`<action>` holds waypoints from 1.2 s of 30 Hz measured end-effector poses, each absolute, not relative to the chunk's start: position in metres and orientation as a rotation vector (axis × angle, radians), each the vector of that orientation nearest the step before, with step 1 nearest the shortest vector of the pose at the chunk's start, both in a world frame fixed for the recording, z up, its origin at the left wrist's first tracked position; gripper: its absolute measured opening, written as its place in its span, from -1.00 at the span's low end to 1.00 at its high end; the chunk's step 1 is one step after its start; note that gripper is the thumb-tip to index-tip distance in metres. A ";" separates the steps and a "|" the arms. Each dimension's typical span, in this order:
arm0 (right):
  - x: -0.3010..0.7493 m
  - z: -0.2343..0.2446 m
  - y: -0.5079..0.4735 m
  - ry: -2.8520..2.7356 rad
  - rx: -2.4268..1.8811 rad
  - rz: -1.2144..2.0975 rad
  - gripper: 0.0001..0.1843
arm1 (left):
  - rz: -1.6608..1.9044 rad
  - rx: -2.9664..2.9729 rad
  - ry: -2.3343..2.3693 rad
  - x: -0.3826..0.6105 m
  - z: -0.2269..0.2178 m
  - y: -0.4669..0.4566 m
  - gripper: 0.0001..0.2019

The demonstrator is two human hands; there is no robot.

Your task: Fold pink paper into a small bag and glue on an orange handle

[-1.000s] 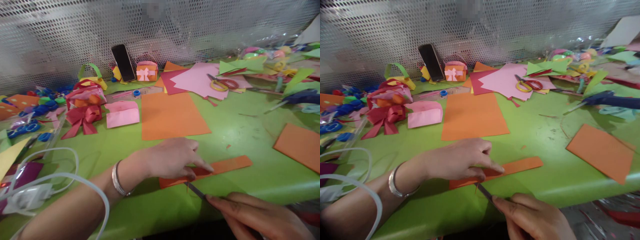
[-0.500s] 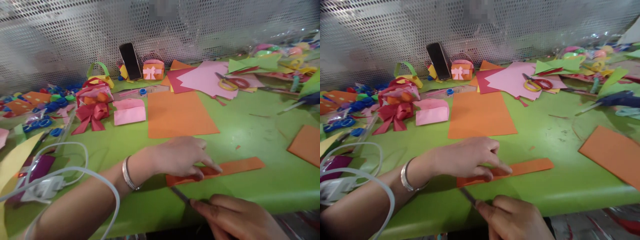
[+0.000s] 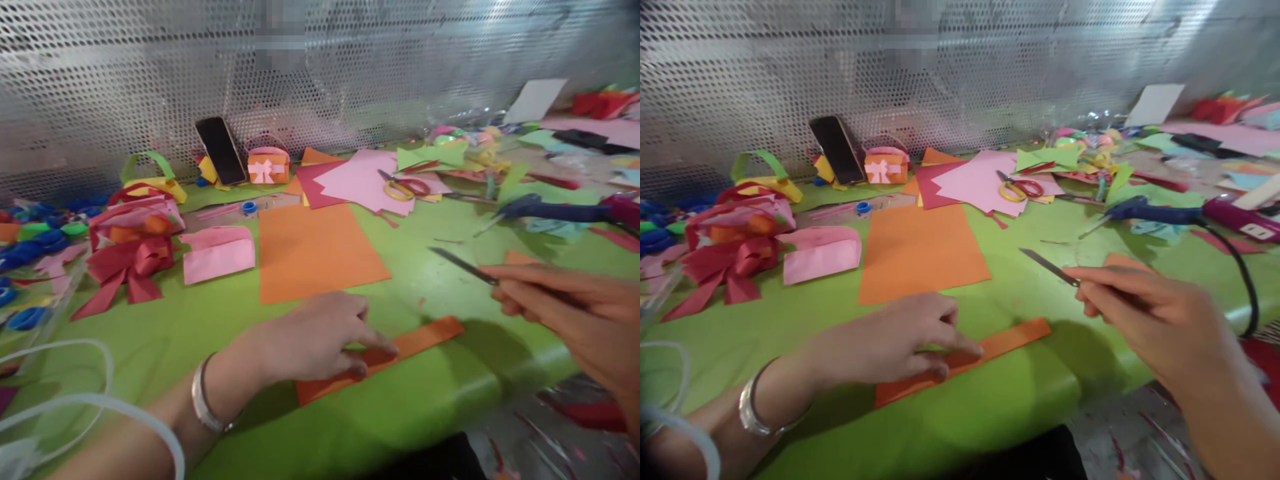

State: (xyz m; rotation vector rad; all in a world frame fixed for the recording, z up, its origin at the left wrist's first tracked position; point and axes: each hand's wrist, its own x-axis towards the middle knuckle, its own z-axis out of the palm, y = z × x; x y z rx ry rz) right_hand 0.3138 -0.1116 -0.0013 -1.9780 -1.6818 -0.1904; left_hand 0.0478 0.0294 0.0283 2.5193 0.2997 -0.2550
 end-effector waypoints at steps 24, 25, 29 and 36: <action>0.253 0.001 -0.028 -2.632 -1.374 0.412 -0.81 | -0.247 2.573 0.694 0.036 0.043 0.018 -0.72; 0.250 0.009 -0.019 -2.620 -1.384 0.387 -0.81 | -0.233 2.551 0.784 0.034 0.043 0.018 -0.79; 0.230 0.017 0.004 -2.571 -1.381 0.215 -0.77 | -0.194 2.467 1.105 0.029 0.043 0.022 -0.75; 0.226 -0.025 0.004 -2.494 -0.990 -0.197 -0.69 | -0.300 2.613 1.236 0.023 0.038 0.023 -0.83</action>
